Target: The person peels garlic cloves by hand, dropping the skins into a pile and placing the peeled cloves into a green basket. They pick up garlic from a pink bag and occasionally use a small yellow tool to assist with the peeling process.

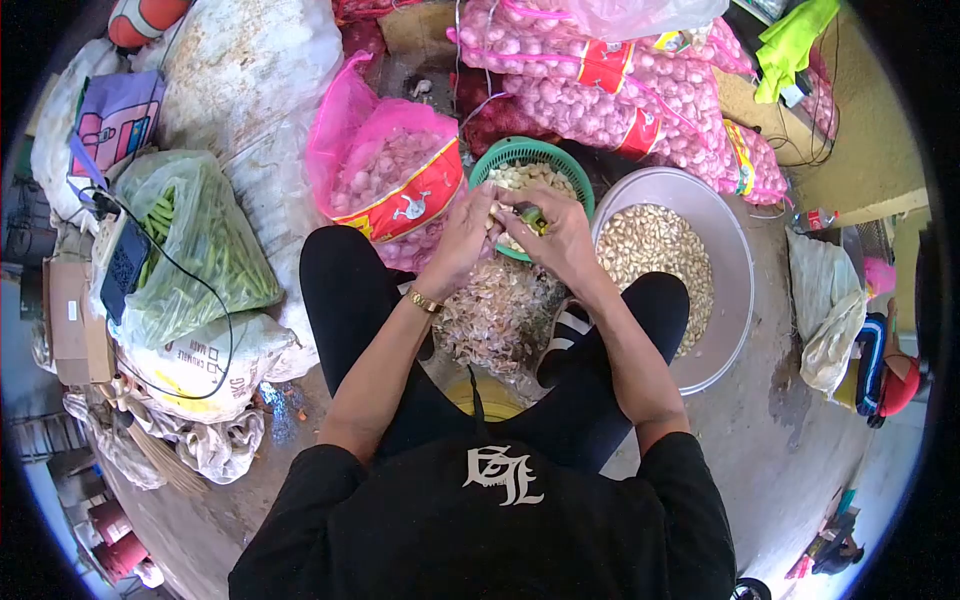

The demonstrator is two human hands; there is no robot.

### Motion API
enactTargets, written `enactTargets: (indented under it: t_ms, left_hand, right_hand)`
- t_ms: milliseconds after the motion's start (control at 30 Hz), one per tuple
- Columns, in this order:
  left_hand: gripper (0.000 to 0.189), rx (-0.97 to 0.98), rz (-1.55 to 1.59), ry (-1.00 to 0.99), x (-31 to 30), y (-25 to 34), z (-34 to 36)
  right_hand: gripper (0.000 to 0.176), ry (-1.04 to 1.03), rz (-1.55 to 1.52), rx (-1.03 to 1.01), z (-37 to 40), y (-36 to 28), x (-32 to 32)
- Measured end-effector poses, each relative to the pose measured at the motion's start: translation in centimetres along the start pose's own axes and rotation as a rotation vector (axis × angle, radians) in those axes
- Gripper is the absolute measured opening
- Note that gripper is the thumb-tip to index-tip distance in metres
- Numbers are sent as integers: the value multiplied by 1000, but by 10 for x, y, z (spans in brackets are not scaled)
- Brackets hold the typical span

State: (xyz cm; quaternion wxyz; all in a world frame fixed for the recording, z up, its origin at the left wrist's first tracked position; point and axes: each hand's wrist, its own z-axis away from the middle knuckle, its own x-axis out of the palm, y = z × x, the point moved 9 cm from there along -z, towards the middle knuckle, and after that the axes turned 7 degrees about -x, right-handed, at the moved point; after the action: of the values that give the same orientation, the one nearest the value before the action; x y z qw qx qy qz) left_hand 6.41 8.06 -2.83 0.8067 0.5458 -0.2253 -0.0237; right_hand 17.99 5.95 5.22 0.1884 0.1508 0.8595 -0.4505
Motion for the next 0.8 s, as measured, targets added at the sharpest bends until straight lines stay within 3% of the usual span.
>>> enactTargets:
  t_ms: [167,233,333,400,533,600,733,800]
  left_hand:
    - [49,31,-46,79,-11,11,9]
    - [48,-35,5,-61,-10,6,11]
    - [43,49,-35,-156,-2,18,16]
    - [39,75,-31,-91,-9,14,12]
    - [28,99,-52,-49,-20,11,8]
    - [28,99,-57,-33,-20,9,7]
    - [26,48,-33,-11,-20,7,7]
    - [26,35,-31,-12,-18,12,9]
  right_hand:
    - [20,-44,-45,-140,-7,-13,14]
    - [18,-41,-48,-136,-7,-8,19]
    - [15,28,-216,36,-6,15,16]
    - [20,-41,-212,387,5,43,22]
    - [20,-46,-245,326,3,40,24]
    - [23,-12,-225,132,-2,30,21]
    - [27,76,-102,41,-4,23,9]
    - [28,-117,-433,418,10,41,22]
